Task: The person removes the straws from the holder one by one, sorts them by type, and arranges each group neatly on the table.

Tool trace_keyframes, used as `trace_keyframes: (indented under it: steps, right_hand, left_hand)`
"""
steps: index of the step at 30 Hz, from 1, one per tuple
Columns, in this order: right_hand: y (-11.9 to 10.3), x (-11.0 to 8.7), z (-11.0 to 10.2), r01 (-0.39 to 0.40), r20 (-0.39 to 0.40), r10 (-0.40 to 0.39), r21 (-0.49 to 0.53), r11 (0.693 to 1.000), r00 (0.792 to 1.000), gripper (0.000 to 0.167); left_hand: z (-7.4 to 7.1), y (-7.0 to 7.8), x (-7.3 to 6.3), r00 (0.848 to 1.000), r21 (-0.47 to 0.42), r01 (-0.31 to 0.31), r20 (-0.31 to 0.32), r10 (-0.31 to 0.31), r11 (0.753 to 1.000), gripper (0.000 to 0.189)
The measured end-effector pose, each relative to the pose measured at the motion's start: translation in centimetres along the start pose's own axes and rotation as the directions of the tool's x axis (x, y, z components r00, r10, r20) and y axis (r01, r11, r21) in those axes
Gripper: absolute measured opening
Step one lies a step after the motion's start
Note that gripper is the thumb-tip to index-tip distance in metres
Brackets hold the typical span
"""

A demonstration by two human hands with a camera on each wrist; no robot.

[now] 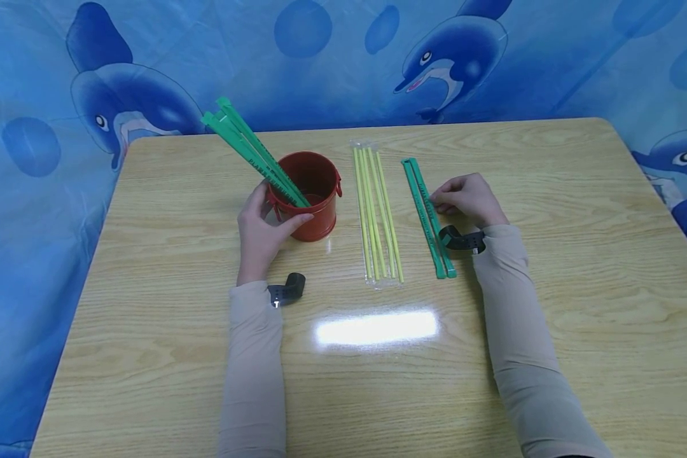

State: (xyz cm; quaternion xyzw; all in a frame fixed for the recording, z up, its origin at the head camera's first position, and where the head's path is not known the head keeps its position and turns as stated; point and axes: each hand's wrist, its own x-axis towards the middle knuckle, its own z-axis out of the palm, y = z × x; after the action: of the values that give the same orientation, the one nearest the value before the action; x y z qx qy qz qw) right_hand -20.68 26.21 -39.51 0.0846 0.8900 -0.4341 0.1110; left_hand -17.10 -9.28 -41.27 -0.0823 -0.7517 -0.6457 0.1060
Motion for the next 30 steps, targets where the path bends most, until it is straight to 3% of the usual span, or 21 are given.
trace_keyframes:
  steps: [17, 30]
  right_hand:
    - [-1.8, -0.6, 0.0, 0.036, 0.022, -0.038, 0.116, 0.993, 0.999, 0.027]
    - [-3.2, -1.3, 0.5, 0.093, 0.005, -0.094, 0.125, 0.988, 0.996, 0.024]
  left_hand:
    - [0.1, 0.1, 0.2, 1.000, 0.007, -0.004, 0.010, 0.004, 1.000, 0.066]
    - [-0.1, 0.3, -0.1, 1.000, 0.026, 0.022, 0.011, -0.022, 0.999, 0.068]
